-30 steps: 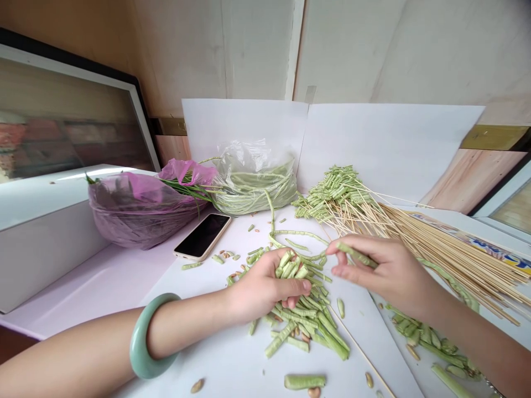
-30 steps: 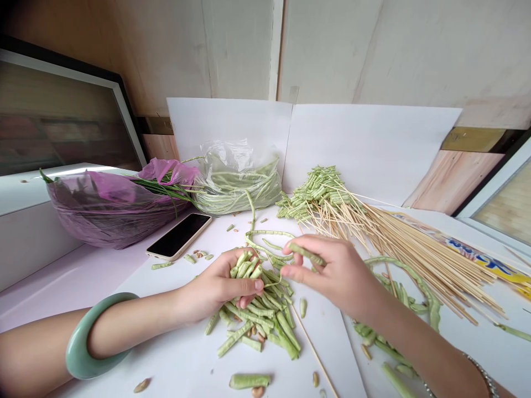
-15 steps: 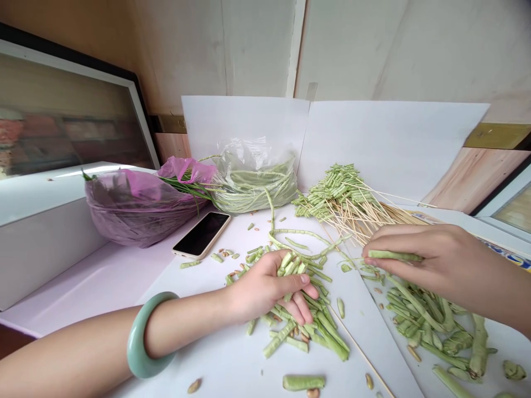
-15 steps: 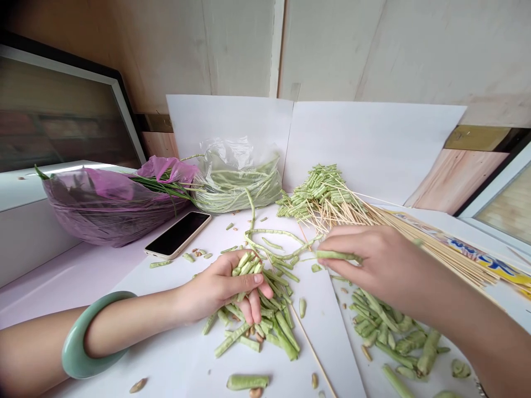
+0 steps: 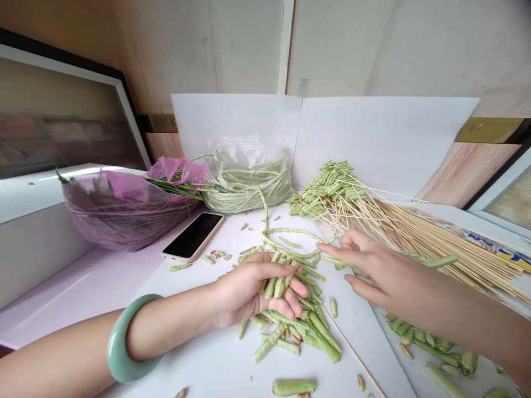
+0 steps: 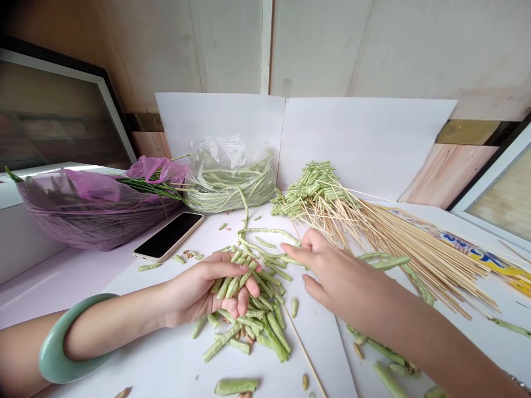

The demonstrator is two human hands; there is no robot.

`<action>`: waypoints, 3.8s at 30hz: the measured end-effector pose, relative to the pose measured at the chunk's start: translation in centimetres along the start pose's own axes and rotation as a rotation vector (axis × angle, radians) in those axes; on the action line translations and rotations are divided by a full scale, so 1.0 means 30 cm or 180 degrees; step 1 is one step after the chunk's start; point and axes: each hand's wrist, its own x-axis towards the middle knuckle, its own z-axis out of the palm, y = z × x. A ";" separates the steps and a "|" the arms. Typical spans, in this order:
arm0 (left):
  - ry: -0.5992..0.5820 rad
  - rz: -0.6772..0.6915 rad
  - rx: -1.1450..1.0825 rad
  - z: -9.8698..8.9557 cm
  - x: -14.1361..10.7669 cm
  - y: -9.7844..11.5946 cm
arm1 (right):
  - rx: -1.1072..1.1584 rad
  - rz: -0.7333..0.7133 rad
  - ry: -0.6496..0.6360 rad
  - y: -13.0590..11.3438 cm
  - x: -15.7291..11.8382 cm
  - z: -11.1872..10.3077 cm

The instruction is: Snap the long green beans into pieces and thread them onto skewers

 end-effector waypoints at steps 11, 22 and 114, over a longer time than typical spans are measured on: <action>-0.0273 0.0100 0.0211 -0.003 0.002 -0.013 | 0.1249 -0.0087 -0.0050 -0.117 0.039 0.034; -0.0203 0.0234 0.0972 0.013 -0.021 -0.033 | 0.0989 -0.0417 0.0689 -0.162 0.039 0.059; -0.1228 0.0460 0.0309 -0.022 -0.010 -0.050 | 0.4945 0.0433 -0.1312 -0.157 0.052 0.114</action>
